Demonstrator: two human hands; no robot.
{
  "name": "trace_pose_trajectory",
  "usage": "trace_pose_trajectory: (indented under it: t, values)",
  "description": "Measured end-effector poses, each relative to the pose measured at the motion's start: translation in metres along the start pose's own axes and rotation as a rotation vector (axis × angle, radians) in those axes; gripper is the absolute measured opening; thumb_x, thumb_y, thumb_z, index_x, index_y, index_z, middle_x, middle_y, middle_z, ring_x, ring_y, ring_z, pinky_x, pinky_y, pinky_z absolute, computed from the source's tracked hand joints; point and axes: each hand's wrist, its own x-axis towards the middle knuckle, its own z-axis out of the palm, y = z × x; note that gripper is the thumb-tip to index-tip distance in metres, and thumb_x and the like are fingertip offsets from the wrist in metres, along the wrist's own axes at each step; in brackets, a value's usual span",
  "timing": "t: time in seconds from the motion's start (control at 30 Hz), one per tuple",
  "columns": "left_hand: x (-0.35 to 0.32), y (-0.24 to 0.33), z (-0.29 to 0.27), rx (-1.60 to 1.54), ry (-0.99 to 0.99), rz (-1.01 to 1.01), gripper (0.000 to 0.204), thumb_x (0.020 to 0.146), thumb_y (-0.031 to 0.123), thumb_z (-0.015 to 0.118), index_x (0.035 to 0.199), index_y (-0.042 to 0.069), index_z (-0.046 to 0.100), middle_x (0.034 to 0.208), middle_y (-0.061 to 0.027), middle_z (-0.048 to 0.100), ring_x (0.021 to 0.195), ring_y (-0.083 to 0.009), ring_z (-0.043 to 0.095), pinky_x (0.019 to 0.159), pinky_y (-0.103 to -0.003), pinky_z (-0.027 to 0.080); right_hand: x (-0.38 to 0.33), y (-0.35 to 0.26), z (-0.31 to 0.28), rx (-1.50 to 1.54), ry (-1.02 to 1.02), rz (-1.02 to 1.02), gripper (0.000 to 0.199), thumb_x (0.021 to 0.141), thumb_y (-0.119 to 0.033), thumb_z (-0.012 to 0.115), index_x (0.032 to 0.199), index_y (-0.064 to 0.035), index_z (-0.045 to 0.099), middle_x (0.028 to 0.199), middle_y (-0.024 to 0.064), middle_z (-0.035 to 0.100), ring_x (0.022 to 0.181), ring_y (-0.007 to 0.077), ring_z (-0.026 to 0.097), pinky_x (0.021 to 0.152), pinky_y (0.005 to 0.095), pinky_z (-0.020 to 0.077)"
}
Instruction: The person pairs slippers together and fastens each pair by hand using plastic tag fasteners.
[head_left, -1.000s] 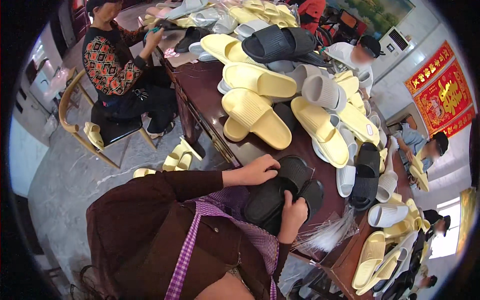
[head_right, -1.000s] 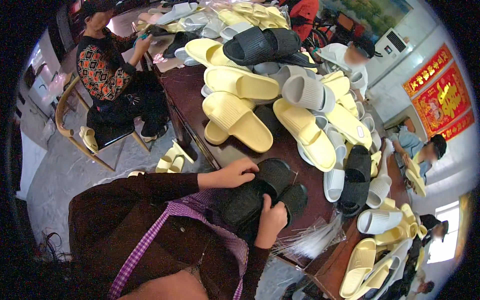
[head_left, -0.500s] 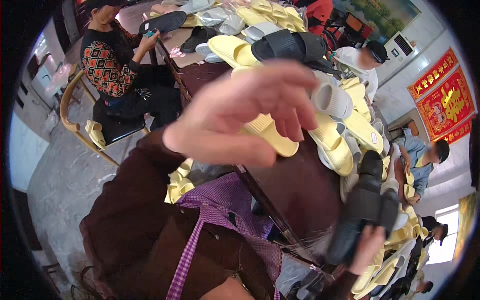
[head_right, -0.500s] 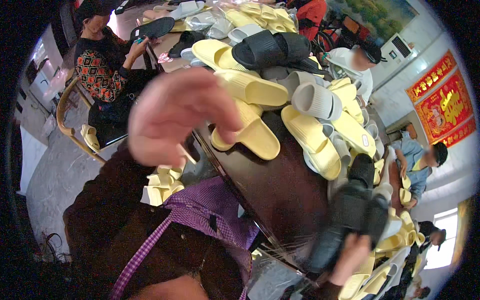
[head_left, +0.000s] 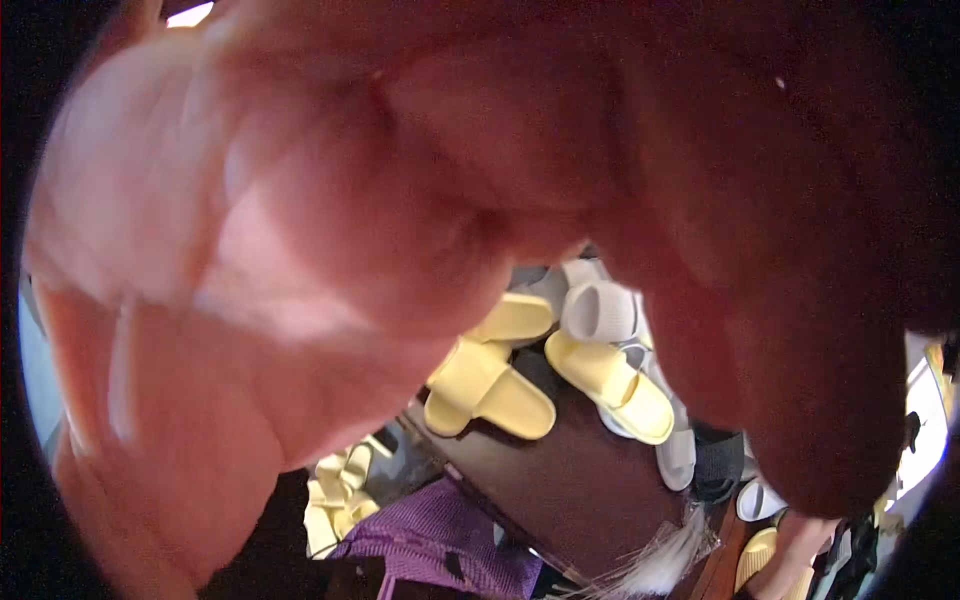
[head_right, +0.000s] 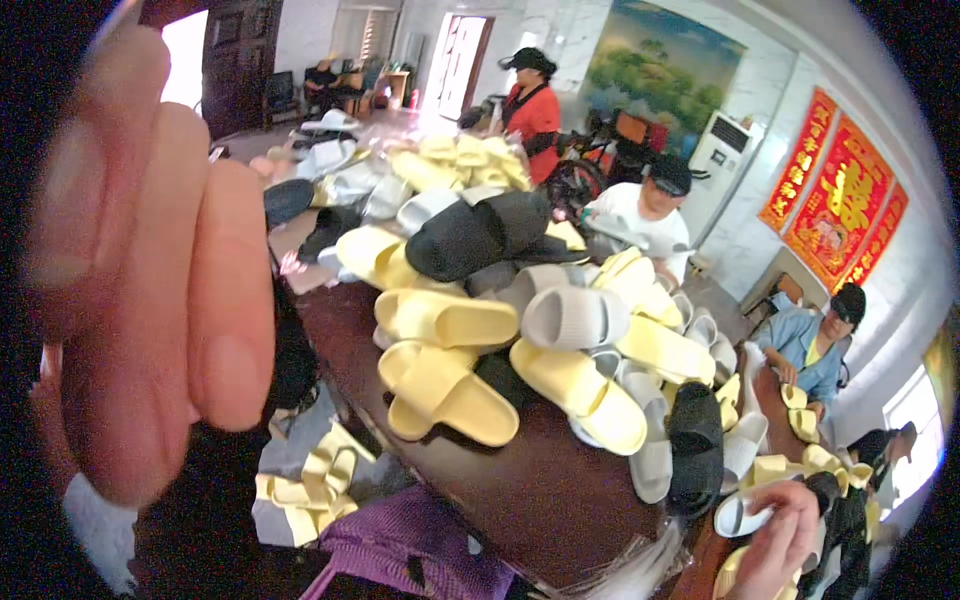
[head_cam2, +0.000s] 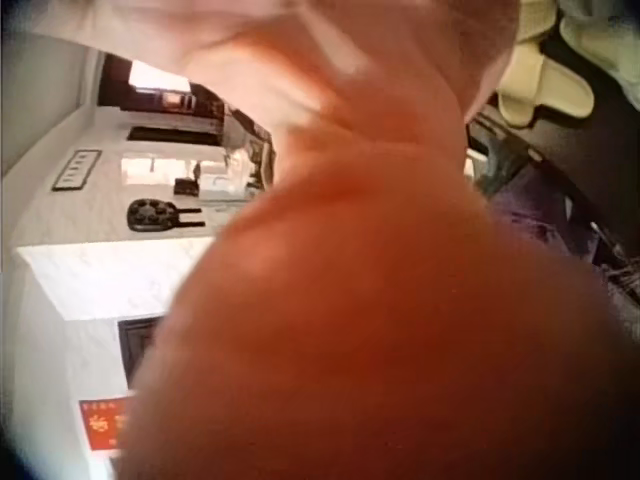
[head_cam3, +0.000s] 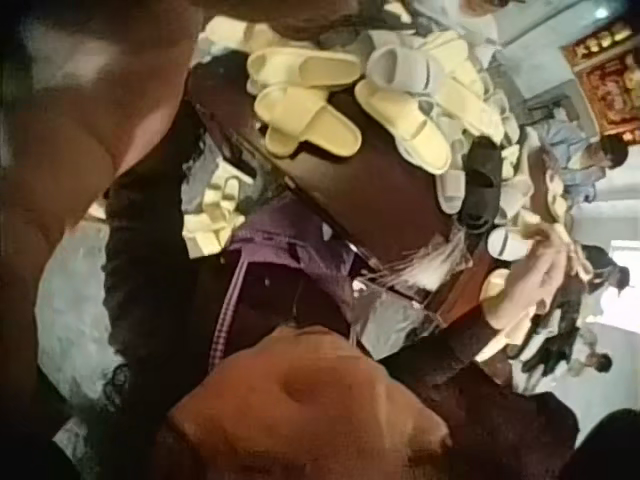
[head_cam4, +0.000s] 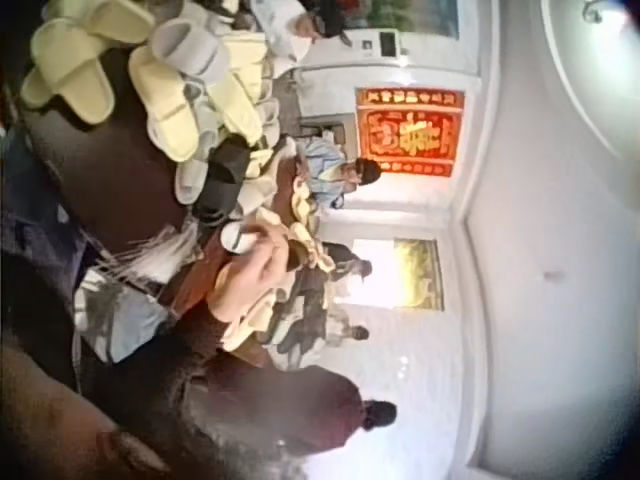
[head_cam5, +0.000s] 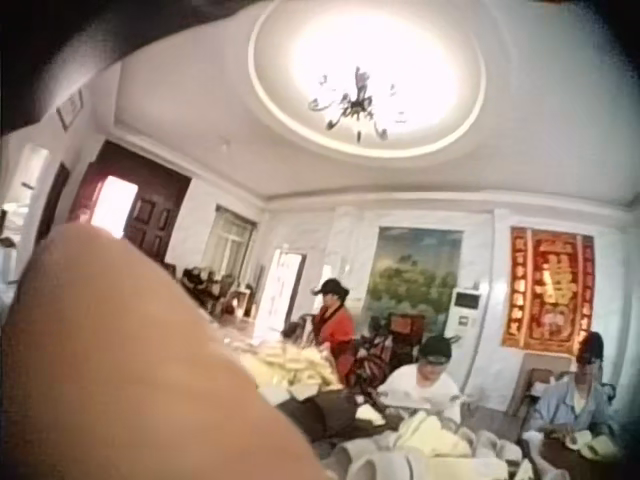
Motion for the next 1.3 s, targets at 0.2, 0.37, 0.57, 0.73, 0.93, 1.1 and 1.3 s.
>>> trace_pose_trajectory:
  t: [0.2,0.37,0.57,0.73,0.93,1.1,1.3]
  values:
    - [0.031,-0.023,0.017,-0.068,-0.034,0.003,0.086,0.079,0.026,0.068,0.140,0.007,0.011,0.113,-0.0254,0.051,0.079,-0.0270,0.062,0.062,-0.035,0.052,0.019,-0.088,0.082,0.815,-0.318,-0.013,0.032,0.089,-0.043,0.053,0.082,-0.0121,0.051,0.068,0.0039,0.049,0.065,0.0180,0.049,0.075,0.0438,0.0477]
    - [0.034,-0.033,0.028,-0.126,-0.016,-0.068,0.082,0.080,0.027,0.067,0.139,0.006,0.014,0.113,-0.0252,0.051,0.080,-0.0266,0.062,0.063,-0.034,0.052,0.024,-0.086,0.077,0.789,-0.214,-0.005,0.031,0.089,-0.042,0.053,0.084,-0.0115,0.051,0.071,0.0046,0.049,0.067,0.0183,0.050,0.075,0.0433,0.0478]
    - [0.011,-0.033,0.023,-0.154,0.059,-0.190,0.078,0.081,0.028,0.065,0.138,0.005,0.018,0.113,-0.0248,0.052,0.081,-0.0261,0.061,0.065,-0.034,0.051,0.034,-0.082,0.093,0.766,-0.162,0.036,0.029,0.089,-0.040,0.053,0.087,-0.0108,0.051,0.075,0.0055,0.049,0.070,0.0187,0.050,0.075,0.0427,0.0478]
    - [-0.004,-0.014,0.019,-0.109,0.149,-0.252,0.074,0.082,0.028,0.064,0.137,0.004,0.021,0.113,-0.0246,0.052,0.083,-0.0257,0.061,0.066,-0.033,0.051,0.049,-0.088,0.103,0.753,-0.185,0.012,0.029,0.089,-0.039,0.052,0.089,-0.0102,0.051,0.078,0.0063,0.049,0.073,0.0191,0.050,0.076,0.0423,0.0479]
    - [-0.013,0.011,0.012,-0.045,0.251,-0.273,0.070,0.083,0.029,0.062,0.136,0.004,0.024,0.113,-0.0243,0.052,0.084,-0.0252,0.061,0.067,-0.032,0.051,0.068,-0.102,0.113,0.728,-0.209,-0.071,0.028,0.089,-0.037,0.052,0.092,-0.0095,0.051,0.081,0.0072,0.050,0.076,0.0194,0.050,0.076,0.0417,0.0479]
    - [-0.022,0.025,0.010,-0.021,0.318,-0.318,0.067,0.084,0.030,0.061,0.134,0.003,0.027,0.113,-0.0240,0.053,0.085,-0.0248,0.061,0.068,-0.031,0.051,0.080,-0.126,0.141,0.716,-0.198,-0.108,0.027,0.090,-0.036,0.052,0.094,-0.0089,0.051,0.084,0.0079,0.050,0.078,0.0198,0.050,0.076,0.0412,0.0480]
    - [-0.028,0.027,0.008,-0.019,0.352,-0.428,0.063,0.085,0.031,0.060,0.133,0.002,0.031,0.114,-0.0237,0.053,0.087,-0.0243,0.060,0.070,-0.030,0.051,0.087,-0.130,0.162,0.728,-0.129,-0.102,0.027,0.090,-0.034,0.051,0.097,-0.0081,0.051,0.088,0.0088,0.050,0.081,0.0202,0.051,0.077,0.0406,0.0480]
